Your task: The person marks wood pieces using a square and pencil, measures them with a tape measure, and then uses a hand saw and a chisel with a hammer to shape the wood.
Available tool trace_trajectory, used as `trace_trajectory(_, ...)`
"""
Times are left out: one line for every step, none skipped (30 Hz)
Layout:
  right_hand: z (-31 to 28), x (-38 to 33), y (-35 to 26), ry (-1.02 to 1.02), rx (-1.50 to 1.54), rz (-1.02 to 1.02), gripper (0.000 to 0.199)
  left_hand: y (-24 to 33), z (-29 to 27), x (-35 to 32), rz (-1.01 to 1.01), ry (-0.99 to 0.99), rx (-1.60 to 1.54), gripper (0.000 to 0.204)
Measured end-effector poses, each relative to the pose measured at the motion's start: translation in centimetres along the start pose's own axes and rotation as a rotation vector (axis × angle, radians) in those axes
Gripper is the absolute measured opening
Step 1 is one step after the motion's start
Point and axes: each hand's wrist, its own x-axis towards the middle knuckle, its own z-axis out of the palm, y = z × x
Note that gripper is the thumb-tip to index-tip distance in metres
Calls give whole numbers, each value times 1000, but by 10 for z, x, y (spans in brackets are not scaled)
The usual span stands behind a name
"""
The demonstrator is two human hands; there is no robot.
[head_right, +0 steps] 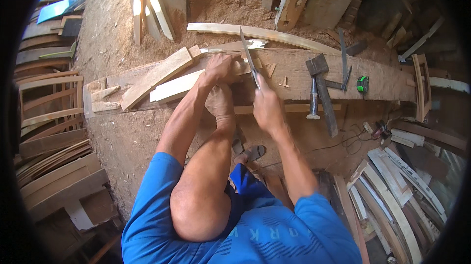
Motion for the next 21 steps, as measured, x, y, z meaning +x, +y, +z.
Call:
trace_trajectory(-8, -27, -2, -24, 4, 18, 47, -3, -1, 1, -8, -1, -5, 51)
trace_trajectory(-21, -58, -7, -42, 11, 67, 48, -1, -3, 4, -44, -41, 14, 54)
trace_trajectory(-30, -83, -9, -61, 24, 117, 49, 1, -4, 4, -82, -83, 36, 57)
trace_trajectory(-32, -97, -2, -57, 19, 122, 49, 5, -4, 5, -75, -85, 32, 57)
trace_trajectory(-28, -106, 8, 7, -10, 46, 50, 9, -3, 5, -59, -63, 11, 55)
trace_trajectory(-26, -110, 17, 71, -37, -31, 51, 12, -3, 5, -44, -42, -9, 54)
trace_trajectory(-21, -107, 13, 74, -35, -24, 51, 9, 0, 6, -40, -49, -8, 54)
trace_trajectory(-13, -92, 8, 81, 6, -34, 50, 0, 4, 9, -32, 1, -3, 53)
trace_trajectory(-8, -73, 4, 88, 46, -44, 49, -7, 9, 11, -24, 51, 1, 51)
trace_trajectory(-2, -48, 22, 125, -24, -112, 49, -2, 26, 9, -13, 34, -6, 51)
trace_trajectory(-5, -42, 15, 134, -16, -130, 49, -2, 27, 10, -20, 101, 36, 57)
trace_trajectory(-11, -39, 6, 89, 4, -62, 48, -5, 25, 13, -27, 167, 79, 63)
trace_trajectory(-17, -44, 3, 35, 16, 31, 47, -2, 24, 9, -24, 161, 76, 63)
trace_trajectory(-21, -47, 4, 23, 27, 60, 48, 0, 20, 7, -20, 139, 53, 63)
trace_trajectory(-23, -50, 5, 23, 26, 68, 48, 3, 17, 6, -15, 118, 30, 64)
trace_trajectory(-25, -52, 4, 31, 73, 83, 48, 8, 4, 7, -67, 88, -4, 65)
trace_trajectory(-27, -53, 5, 39, 120, 99, 48, 8, 2, 9, -63, 93, -3, 65)
trace_trajectory(-31, -57, 7, 45, 119, 96, 48, 6, 0, 10, -54, 61, -25, 65)
trace_trajectory(-35, -64, 10, 144, 168, 30, 48, 4, -1, 8, -47, 22, -51, 65)
trace_trajectory(-38, -67, 12, 243, 216, -35, 48, 2, -2, 9, -44, 20, -52, 65)
trace_trajectory(-41, -68, 12, 246, 214, -31, 48, 0, -4, 11, -57, -38, -65, 65)
